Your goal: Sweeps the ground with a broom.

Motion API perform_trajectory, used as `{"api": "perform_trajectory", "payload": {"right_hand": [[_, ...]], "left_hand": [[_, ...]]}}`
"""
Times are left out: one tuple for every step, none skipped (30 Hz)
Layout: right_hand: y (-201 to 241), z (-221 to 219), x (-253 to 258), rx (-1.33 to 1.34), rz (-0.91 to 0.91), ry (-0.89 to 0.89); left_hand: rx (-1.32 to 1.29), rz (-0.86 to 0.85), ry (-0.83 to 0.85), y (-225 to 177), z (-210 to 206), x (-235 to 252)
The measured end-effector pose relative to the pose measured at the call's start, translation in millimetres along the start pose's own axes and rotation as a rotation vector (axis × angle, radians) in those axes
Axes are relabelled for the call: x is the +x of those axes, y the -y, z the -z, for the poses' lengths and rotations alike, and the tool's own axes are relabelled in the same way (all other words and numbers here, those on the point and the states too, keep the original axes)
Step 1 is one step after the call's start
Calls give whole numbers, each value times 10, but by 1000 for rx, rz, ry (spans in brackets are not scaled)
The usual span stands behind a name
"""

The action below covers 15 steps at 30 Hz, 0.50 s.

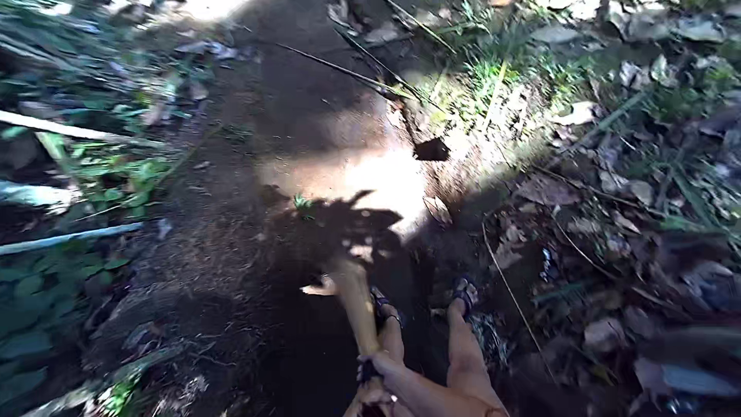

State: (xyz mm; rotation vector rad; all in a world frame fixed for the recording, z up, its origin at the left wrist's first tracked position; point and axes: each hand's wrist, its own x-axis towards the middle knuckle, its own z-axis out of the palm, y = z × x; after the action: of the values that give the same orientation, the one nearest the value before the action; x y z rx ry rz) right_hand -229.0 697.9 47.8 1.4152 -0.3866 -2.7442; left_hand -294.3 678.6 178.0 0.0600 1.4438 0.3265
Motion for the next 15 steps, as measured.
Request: {"api": "perform_trajectory", "payload": {"right_hand": [[50,334,14,108,92,-123],[136,656,-57,239,200,-272],[229,937,-143,361,320,-390],[341,1143,-266,477,435,-477],[460,1260,-405,591,532,-535],[574,1292,-536,685,603,-560],[665,1256,-644,758,657,-562],[711,1159,-745,797,692,-539],[714,1004,-839,803,696,-509],[675,819,-913,784,683,-480],[597,642,-963,739,659,-439],[498,495,-1009,680,628,-398],[405,409,-1023,626,578,-355],[365,403,-992,569,498,-296],[376,463,-915,524,401,-251]], "left_hand": [[92,30,111,138,11,454],[229,116,156,145,-115,874],[376,208,245,73,-288,1230],[513,275,363,-45,-469,1528],[632,313,466,-201,-642,1735],[726,328,538,-394,-788,1825],[798,329,588,-613,-890,1812],[851,301,613,-766,-902,1740],[875,243,618,-835,-815,1618],[866,185,599,-834,-668,1455],[820,154,542,-803,-534,1227],[756,152,451,-736,-461,952],[671,179,327,-657,-489,660],[574,222,182,-595,-611,435],[500,255,52,-524,-749,348]]}}
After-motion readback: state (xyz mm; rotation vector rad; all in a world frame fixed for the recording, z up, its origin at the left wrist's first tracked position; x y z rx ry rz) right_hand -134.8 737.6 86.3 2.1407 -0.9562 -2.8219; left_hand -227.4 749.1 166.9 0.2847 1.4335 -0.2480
